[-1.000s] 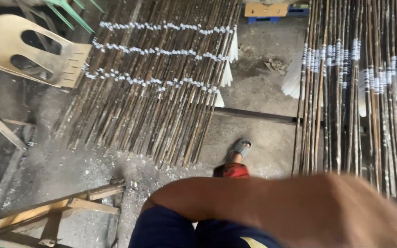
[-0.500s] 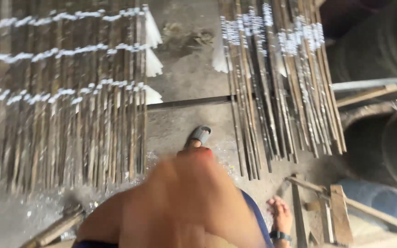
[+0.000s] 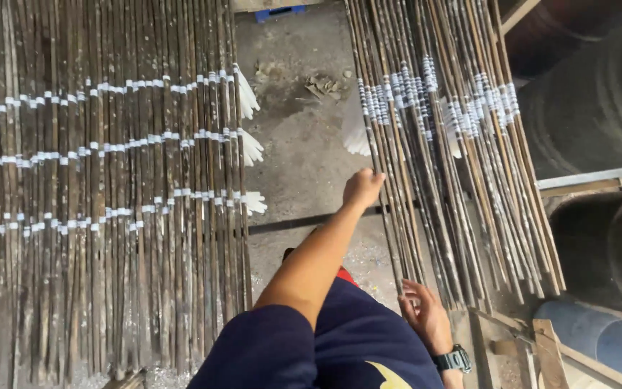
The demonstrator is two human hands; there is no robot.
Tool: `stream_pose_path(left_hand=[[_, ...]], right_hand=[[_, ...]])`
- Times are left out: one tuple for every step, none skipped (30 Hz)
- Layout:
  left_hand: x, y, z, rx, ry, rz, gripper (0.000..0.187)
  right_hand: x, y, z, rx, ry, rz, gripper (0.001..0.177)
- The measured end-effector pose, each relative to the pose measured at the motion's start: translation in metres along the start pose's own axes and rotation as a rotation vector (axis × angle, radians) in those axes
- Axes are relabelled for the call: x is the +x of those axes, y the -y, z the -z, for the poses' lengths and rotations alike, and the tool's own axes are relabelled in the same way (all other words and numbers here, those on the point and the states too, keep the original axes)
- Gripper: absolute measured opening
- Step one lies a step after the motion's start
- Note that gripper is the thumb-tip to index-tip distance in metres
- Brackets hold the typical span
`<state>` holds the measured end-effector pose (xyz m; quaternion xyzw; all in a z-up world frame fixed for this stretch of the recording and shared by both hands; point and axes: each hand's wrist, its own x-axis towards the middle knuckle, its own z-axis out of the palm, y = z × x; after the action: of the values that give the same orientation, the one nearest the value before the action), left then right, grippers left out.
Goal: Tying candle wicks onto a long stick at regular intervals in preparation for dipping.
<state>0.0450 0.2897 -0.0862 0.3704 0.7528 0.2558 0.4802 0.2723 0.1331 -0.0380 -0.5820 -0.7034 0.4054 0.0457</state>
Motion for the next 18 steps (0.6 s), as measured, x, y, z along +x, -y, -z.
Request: stream_pose_path(left_hand=[[-0.003,-0.01,0.014,0.001,0.005,0.003,0.034],[-0.01,-0.018,0.024,-0.083,0.067,0.112,0.024],[-0.016,-0.027,0.034,-0.166,0.128,0.223,0.031],[-0.013,-0.027,0.039,-0.166,0.133,0.222,0.031],[-0.01,-0.026,0.044,-0.17,0.126,0.189,0.026],[-0.014,-0.022,0.045,-0.171,0.128,0.165,0.022],[-0.009,-0.018,0.048,-0.167,0.142,0.173,0.022],[-0.003,-0.015,0.051,-0.259,0.133,0.119,0.021],[0.001,-0.011,0.054,-0.352,0.123,0.065,0.021],[0.006,-0.009,0.059,-0.355,0.119,0.069,0.021],[0.009,-0.007,0.065,-0.458,0.227,0.067,0.021],[0.013,-0.006,0.07,-0.558,0.337,0.061,0.021],[0.024,-0.006,0.076,-0.56,0.335,0.06,0.021],[0.031,-0.005,0.078,-0.396,0.149,0.012,0.017],[0.037,-0.005,0.08,-0.23,-0.035,-0.033,0.014],[0.053,0.005,0.077,-0.227,-0.036,-0.035,0.014],[0.068,0.012,0.073,-0.2,-0.123,-0.067,0.02],[0.087,0.015,0.067,-0.165,-0.2,-0.116,0.036]], right_hand=[[0.006,0.011,0.003,0.001,0.002,-0.006,0.041],[0.008,0.019,0.007,0.044,0.01,-0.106,0.038],[0.009,0.028,0.011,0.086,0.017,-0.205,0.036],[0.012,0.031,0.013,0.086,0.015,-0.209,0.036],[0.013,0.034,0.015,0.09,0.033,-0.249,0.039],[0.007,0.036,0.015,0.096,0.055,-0.302,0.042],[0.008,0.029,0.011,0.098,0.057,-0.318,0.042],[0.009,0.022,0.008,0.081,0.114,-0.36,0.044],[0.009,0.015,0.005,0.064,0.171,-0.402,0.048],[0.009,0.015,0.005,0.061,0.177,-0.4,0.048],[0.008,0.015,0.005,0.244,0.116,-0.478,0.04],[0.007,0.015,0.004,0.43,0.049,-0.553,0.033],[0.013,0.026,0.009,0.428,0.05,-0.551,0.033],[0.012,0.036,0.014,0.419,0.073,-0.57,0.038],[0.011,0.047,0.02,0.409,0.096,-0.588,0.042],[0.01,0.043,0.019,0.412,0.095,-0.588,0.042],[0.009,0.038,0.02,0.341,0.12,-0.567,0.042],[0.009,0.033,0.018,0.282,0.127,-0.547,0.041]])
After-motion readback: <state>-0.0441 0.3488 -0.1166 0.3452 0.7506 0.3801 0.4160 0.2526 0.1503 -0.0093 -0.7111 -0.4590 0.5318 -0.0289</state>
